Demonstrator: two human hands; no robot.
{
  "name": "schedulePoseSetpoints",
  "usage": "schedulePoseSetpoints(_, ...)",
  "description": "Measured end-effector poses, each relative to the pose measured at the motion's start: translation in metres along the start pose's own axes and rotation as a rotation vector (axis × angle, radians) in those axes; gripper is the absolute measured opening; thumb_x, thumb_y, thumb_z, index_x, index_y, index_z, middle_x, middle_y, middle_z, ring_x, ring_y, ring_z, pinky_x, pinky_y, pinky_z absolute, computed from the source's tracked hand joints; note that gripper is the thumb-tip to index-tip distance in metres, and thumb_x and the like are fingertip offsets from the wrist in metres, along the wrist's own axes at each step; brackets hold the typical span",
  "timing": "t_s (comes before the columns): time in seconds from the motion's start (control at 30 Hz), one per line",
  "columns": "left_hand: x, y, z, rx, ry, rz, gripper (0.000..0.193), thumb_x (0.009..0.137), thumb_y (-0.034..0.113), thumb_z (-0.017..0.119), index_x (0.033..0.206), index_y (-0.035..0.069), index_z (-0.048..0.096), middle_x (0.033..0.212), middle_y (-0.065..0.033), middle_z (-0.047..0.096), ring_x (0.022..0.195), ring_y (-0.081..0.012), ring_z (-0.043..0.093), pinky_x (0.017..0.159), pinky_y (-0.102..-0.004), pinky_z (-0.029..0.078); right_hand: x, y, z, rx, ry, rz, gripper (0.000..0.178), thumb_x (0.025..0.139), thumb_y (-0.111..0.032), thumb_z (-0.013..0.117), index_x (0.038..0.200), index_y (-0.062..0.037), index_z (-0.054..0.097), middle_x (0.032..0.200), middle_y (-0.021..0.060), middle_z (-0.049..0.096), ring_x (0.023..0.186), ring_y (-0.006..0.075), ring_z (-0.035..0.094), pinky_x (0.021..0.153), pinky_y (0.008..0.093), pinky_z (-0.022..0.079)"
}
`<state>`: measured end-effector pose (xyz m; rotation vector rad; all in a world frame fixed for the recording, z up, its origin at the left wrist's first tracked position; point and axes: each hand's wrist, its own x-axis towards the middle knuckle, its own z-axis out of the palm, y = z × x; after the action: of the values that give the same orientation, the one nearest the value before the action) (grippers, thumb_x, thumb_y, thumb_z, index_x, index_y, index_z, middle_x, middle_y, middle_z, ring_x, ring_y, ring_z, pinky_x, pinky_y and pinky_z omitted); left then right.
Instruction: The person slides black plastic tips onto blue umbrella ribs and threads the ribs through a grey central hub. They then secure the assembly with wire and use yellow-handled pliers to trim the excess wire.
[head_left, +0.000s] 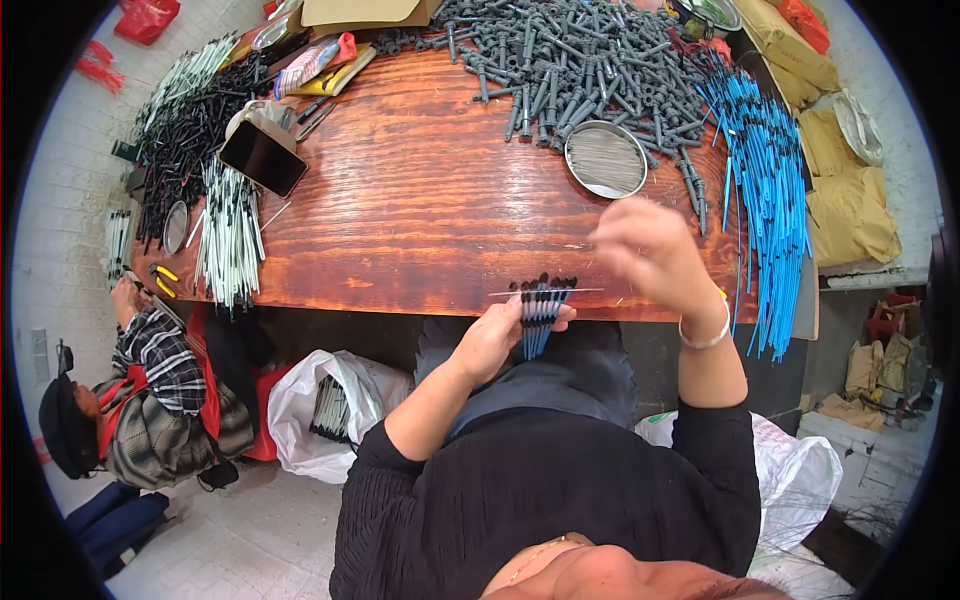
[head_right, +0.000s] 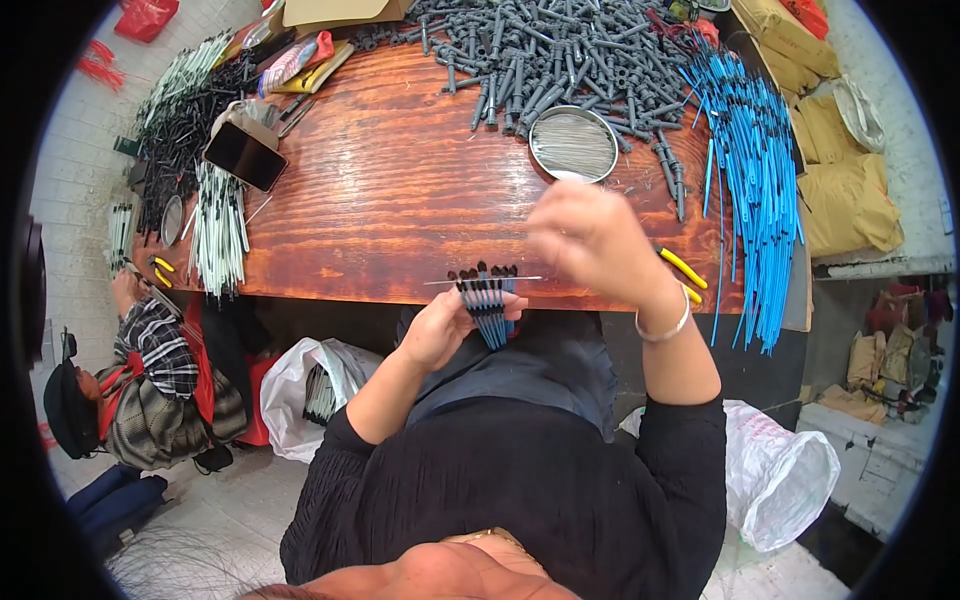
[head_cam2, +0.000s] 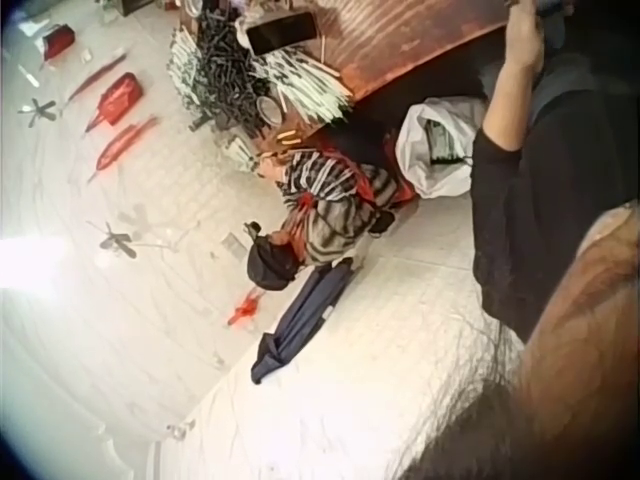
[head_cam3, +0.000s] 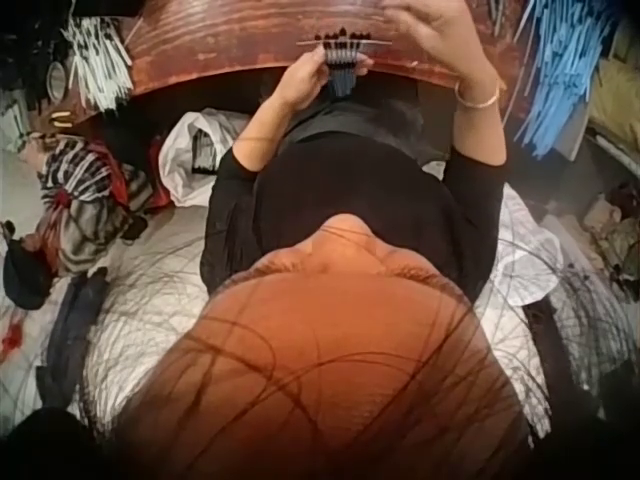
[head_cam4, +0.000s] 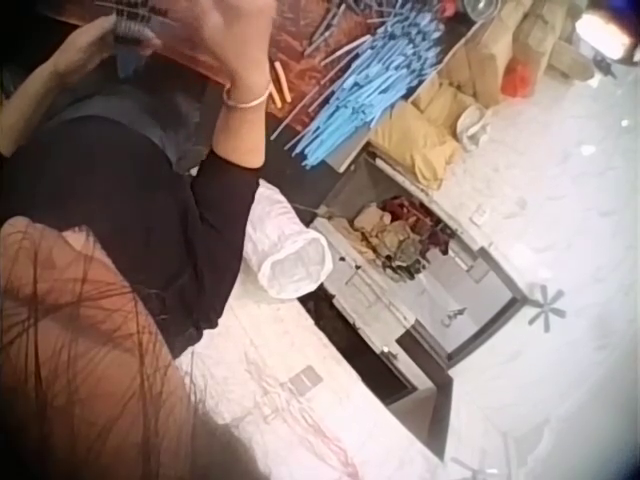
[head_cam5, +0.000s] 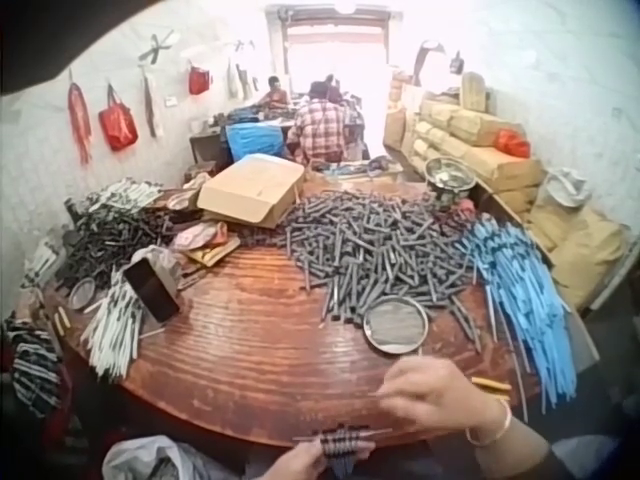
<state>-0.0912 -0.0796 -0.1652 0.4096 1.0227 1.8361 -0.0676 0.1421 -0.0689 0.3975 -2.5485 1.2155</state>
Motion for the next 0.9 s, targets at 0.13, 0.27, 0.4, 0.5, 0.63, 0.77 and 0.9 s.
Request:
schedulePoseSetpoints(0.13, -0.003, -0.002, 0.004, 0.002, 0.004, 0.057, 0.050, 0.093, 0.029, 0.024, 0.113, -0.008, 0.050, 0.113, -0.0212, 0.055, 0.108, -0.0285, 0.053, 0.096, -0.0393, 0.038, 0.012, -0.002, 0.015, 0.127, -0.095, -0.112, 0.012, 0.069, -0.001, 0.062, 0.081, 0.0001, 0.062, 0.077, 0.0099, 0.060, 0.074, 0.0234, 0.059, 0.064, 0.0312, 0.047)
schedulePoseSetpoints(0.27, -0.006, 0.001, 0.004, -0.052, -0.012, 0.128, 0.048, 0.093, 0.025, 0.024, 0.113, -0.009, 0.051, 0.113, -0.0191, 0.056, 0.109, -0.0256, 0.052, 0.096, -0.0362, 0.037, 0.013, -0.007, 0.027, 0.370, -0.212, -0.077, 0.015, 0.068, 0.001, 0.062, 0.083, 0.0014, 0.061, 0.080, 0.0108, 0.061, 0.073, 0.0220, 0.059, 0.064, 0.0296, 0.047)
schedulePoseSetpoints(0.4, -0.008, 0.000, 0.003, -0.027, 0.023, 0.142, 0.048, 0.093, 0.027, 0.026, 0.112, -0.009, 0.051, 0.111, -0.0208, 0.056, 0.108, -0.0288, 0.053, 0.095, -0.0390, 0.038, 0.007, -0.004, 0.041, 0.306, -0.302, 0.145, 0.014, 0.069, -0.004, 0.065, 0.082, 0.0005, 0.062, 0.082, 0.0113, 0.061, 0.074, 0.0220, 0.059, 0.064, 0.0300, 0.046)
schedulePoseSetpoints(0.5, -0.010, 0.000, 0.003, -0.040, 0.047, 0.163, 0.046, 0.092, 0.027, 0.028, 0.109, -0.008, 0.053, 0.109, -0.0210, 0.057, 0.106, -0.0291, 0.054, 0.095, -0.0391, 0.038, 0.001, -0.008, 0.043, 0.211, -0.233, 0.186, 0.013, 0.069, -0.005, 0.065, 0.081, 0.0009, 0.062, 0.080, 0.0110, 0.061, 0.072, 0.0194, 0.059, 0.064, 0.0290, 0.046)
schedulePoseSetpoints(0.63, -0.013, 0.003, 0.002, -0.054, 0.013, 0.239, 0.041, 0.090, 0.026, 0.035, 0.101, -0.007, 0.058, 0.102, -0.0185, 0.061, 0.101, -0.0247, 0.057, 0.090, -0.0346, 0.041, 0.000, -0.010, 0.044, 0.441, -0.216, 0.141, 0.010, 0.069, -0.002, 0.064, 0.078, 0.0021, 0.061, 0.075, 0.0100, 0.061, 0.069, 0.0183, 0.058, 0.063, 0.0276, 0.046)
schedulePoseSetpoints(0.77, -0.033, 0.026, -0.003, 0.103, -0.087, 0.196, 0.035, 0.086, 0.028, 0.048, 0.088, -0.004, 0.063, 0.092, -0.0179, 0.064, 0.087, -0.0249, 0.062, 0.078, -0.0344, 0.048, -0.019, 0.019, 0.041, 0.627, -0.090, 0.134, 0.010, 0.069, 0.000, 0.063, 0.078, 0.0022, 0.061, 0.076, 0.0089, 0.061, 0.070, 0.0180, 0.058, 0.064, 0.0271, 0.046)
schedulePoseSetpoints(0.9, -0.049, 0.037, -0.009, 0.115, -0.209, 0.141, 0.030, 0.078, 0.028, 0.062, 0.077, -0.002, 0.063, 0.076, -0.0156, 0.065, 0.070, -0.0255, 0.064, 0.064, -0.0342, 0.051, -0.041, 0.021, 0.066, 0.599, -0.165, 0.131, 0.010, 0.068, 0.000, 0.063, 0.078, 0.0010, 0.062, 0.078, 0.0083, 0.060, 0.073, 0.0193, 0.058, 0.066, 0.0284, 0.046)
